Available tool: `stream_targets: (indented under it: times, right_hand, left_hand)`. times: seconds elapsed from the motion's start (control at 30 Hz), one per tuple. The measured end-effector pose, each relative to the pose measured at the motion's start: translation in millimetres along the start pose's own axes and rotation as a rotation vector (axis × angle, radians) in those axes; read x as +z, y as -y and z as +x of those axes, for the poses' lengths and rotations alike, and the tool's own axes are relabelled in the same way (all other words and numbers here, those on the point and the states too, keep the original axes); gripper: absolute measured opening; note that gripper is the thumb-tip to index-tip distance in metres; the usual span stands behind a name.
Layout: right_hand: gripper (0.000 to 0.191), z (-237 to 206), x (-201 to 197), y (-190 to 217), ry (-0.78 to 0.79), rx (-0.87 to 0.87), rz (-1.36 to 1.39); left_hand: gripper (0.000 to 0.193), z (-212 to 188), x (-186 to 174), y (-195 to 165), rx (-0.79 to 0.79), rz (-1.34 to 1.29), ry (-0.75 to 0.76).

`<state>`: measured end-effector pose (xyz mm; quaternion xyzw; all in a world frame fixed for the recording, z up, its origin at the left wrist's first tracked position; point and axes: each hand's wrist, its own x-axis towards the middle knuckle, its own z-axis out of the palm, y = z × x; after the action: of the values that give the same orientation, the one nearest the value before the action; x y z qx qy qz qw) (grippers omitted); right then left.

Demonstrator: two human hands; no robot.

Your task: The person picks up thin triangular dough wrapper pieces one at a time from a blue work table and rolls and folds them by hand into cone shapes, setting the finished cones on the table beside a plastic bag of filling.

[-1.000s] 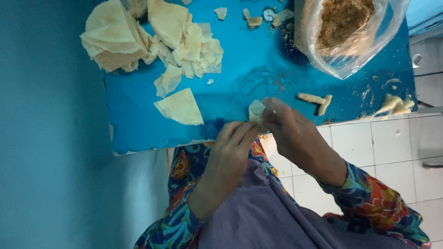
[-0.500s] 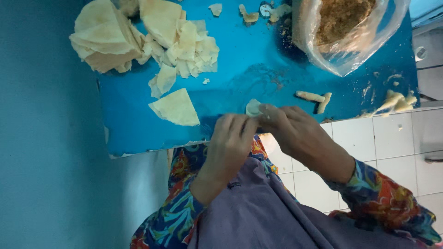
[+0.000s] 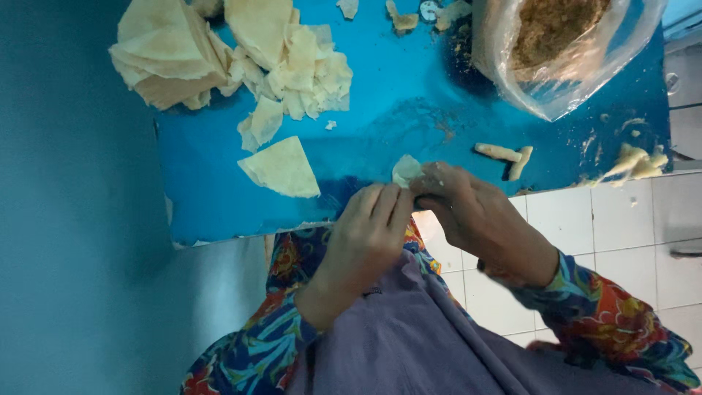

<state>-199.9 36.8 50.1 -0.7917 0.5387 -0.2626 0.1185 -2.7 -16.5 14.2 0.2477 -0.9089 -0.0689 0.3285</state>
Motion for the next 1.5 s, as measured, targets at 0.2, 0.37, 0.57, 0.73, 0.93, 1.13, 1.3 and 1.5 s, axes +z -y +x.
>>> stream_targets:
  times: [0.2,0.37,0.57,0.73,0.93,1.13,1.3,1.5]
  right_hand:
    - [0.042,13,-1,-3,0.027,0.062,-0.035]
    - [0.053,35,-18,-16,0.207,0.323,0.325]
    - [0.049,16,3,-14,0.060,0.216,0.221]
    - [0.043,2,15,-16,-0.071,-0.038,-0.045]
    - [0.047,23,0,-14,0.071,0.111,0.082]
    - [0.055,36,-16,-17,0.181,0.287,0.258]
    - [0.043,14,-1,-12,-0.021,-0.040,-0.067]
    - [0.042,-11,12,15,-0.102,-0.027,-0.350]
  left_hand:
    - [0.019,15,2,12,-0.064,-0.076,0.076]
    - [0.005,42,10,35,-0.201,-0.300,0.242]
    - [0.008,36,12,34,-0.248,-0.319,0.239]
    - [0.022,14,2,19,-0.034,-0.063,0.076]
    - [0.013,27,2,23,-0.041,0.012,0.175]
    - [0.018,36,2,23,-0.084,-0.010,0.221]
    - [0.015,25,-2,11,-0.022,0.090,0.210]
    - [0.044,15,-12,-8,0.014,0.466,0.271]
